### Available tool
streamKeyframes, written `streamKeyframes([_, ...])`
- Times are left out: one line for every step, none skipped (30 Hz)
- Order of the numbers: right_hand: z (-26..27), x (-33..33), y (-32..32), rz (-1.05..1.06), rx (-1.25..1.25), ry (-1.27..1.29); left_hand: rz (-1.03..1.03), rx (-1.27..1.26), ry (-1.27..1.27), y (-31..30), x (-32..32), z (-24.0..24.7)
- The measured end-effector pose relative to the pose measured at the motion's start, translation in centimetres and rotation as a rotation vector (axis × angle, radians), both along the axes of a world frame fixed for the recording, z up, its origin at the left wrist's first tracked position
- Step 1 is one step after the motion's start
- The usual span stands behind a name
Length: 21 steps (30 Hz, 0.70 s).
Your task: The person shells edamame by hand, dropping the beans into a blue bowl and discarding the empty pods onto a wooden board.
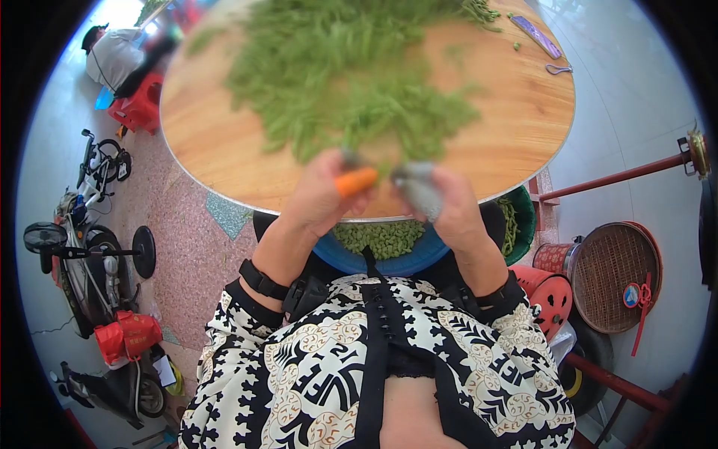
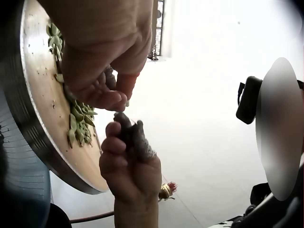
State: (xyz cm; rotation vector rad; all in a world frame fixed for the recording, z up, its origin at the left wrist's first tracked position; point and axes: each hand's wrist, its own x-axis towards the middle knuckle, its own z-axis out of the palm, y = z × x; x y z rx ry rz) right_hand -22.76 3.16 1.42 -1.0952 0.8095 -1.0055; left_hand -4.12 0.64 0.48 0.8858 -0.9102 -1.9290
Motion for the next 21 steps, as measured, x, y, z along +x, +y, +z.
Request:
streamKeyframes([0.1,0.4,-0.2,0.002,0.003,0.003,0.002,0.003,0.003,0.1,-0.1,0.1])
streamKeyframes([0.2,0.7,-0.4,0.029,-0.010,-0.012,0.004,0.009,0.035,0.3,-0.1,0.4])
streamKeyframes([0.2,0.9,-0.5,0.057,-0.022,-0.026,0.006,0.016,0.068,0.4,-0.2,0.6])
streamKeyframes([0.4,1.0,-0.5,0.058,-0.017,-0.022,0.008,0.020,0.073,0.5,-0.1,0.6])
streamKeyframes([0.5,1.1,-0.4,0.044,0.004,-0.018,0.015,0.007,0.072,0.5,-0.1,0.5])
streamKeyframes([0.7,1.2,-0.4,0.029,0.025,-0.015,0.020,-0.006,0.072,0.5,-0.1,0.5])
streamKeyframes([0.7,1.2,-0.4,0.030,0.029,-0.010,0.022,-0.003,0.077,0.5,-0.1,0.5])
streamKeyframes([0.8,1.3,-0.4,0.023,0.018,0.022,0.014,-0.020,0.080,0.5,-0.1,0.4])
streamKeyframes([0.8,1.3,-0.4,0.015,0.006,0.054,0.006,-0.039,0.082,0.5,-0.1,0.4])
streamKeyframes([0.8,1.3,-0.4,0.017,0.007,0.056,0.007,-0.038,0.084,0.5,-0.1,0.4])
streamKeyframes([0.8,1.4,-0.4,0.012,0.000,0.067,0.008,-0.046,0.085,0.5,-0.1,0.4])
streamKeyframes([0.8,1.4,-0.4,0.008,-0.007,0.077,0.008,-0.054,0.086,0.5,-0.1,0.4])
streamKeyframes([0.7,1.5,-0.4,0.009,-0.008,0.078,0.009,-0.054,0.086,0.6,0.0,0.3])
streamKeyframes([0.4,1.6,-0.3,0.001,-0.030,0.079,0.021,-0.051,0.086,0.6,0.0,0.2])
streamKeyframes([0.3,1.7,-0.3,-0.006,-0.053,0.080,0.034,-0.048,0.087,0.7,0.0,0.1])
streamKeyframes([0.3,1.8,-0.4,-0.004,-0.054,0.081,0.035,-0.049,0.088,0.7,0.1,0.1])
streamKeyframes([0.3,1.8,-0.4,-0.005,-0.057,0.074,0.037,-0.063,0.079,0.7,0.1,0.0])
streamKeyframes([0.3,1.9,-0.4,-0.005,-0.058,0.067,0.037,-0.076,0.070,0.7,0.1,0.0])
streamKeyframes([0.2,1.9,-0.4,-0.006,-0.058,0.068,0.037,-0.076,0.071,0.7,0.1,-0.1])
streamKeyframes([0.1,1.9,-0.5,-0.007,-0.064,0.097,0.036,-0.087,0.079,0.6,0.1,-0.1])
streamKeyframes([0.1,1.9,-0.5,-0.009,-0.071,0.126,0.035,-0.099,0.088,0.7,0.1,-0.1])
